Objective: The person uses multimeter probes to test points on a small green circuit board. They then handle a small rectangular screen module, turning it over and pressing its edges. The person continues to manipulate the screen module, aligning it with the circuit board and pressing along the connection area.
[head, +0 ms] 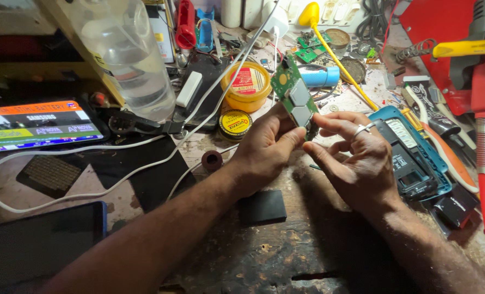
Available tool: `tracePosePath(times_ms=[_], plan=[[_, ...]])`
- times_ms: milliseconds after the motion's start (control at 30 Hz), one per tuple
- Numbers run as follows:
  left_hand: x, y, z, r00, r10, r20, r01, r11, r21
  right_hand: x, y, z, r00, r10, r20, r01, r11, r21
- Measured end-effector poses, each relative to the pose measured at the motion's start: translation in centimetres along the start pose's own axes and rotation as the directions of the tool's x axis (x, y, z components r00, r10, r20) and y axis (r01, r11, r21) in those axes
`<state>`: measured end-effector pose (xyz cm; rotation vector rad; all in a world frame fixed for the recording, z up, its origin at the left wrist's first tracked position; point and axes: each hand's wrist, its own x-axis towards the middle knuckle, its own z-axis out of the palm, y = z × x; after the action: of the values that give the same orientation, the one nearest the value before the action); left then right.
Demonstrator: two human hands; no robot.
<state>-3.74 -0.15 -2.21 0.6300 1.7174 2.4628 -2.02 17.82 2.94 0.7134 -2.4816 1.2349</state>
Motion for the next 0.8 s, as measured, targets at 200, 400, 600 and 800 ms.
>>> tracePosePath(times_ms=[200, 400, 600, 800], plan=[[0.1, 0.2, 0.0, 0.998, -0.059, -0.033, 0.053, 0.988, -0.146, -0.1, -0.5, -0.7, 0.999, -0.005, -0.043, 0.004, 1.0, -0.03], [0.0, 1.2, 0.1, 0.997, -0.076, 0.011, 0.076, 0.997, -0.02, 0.4, 0.0, -1.0, 0.959, 0.283, -0.021, -0.26, 0.907, 0.33], [-0.1, 2.0, 0.2, 0.985, -0.156, 0.077, 0.162, 0.984, -0.077, 0.6, 0.1, -1.4, 0.945, 0.319, 0.071, -0.32, 0.861, 0.394], [-0.2, 2.3, 0.7, 0.987, -0.141, 0.076, 0.151, 0.977, -0.149, 0.7, 0.2, -1.8, 0.934, 0.325, 0.147, -0.353, 0.776, 0.523]])
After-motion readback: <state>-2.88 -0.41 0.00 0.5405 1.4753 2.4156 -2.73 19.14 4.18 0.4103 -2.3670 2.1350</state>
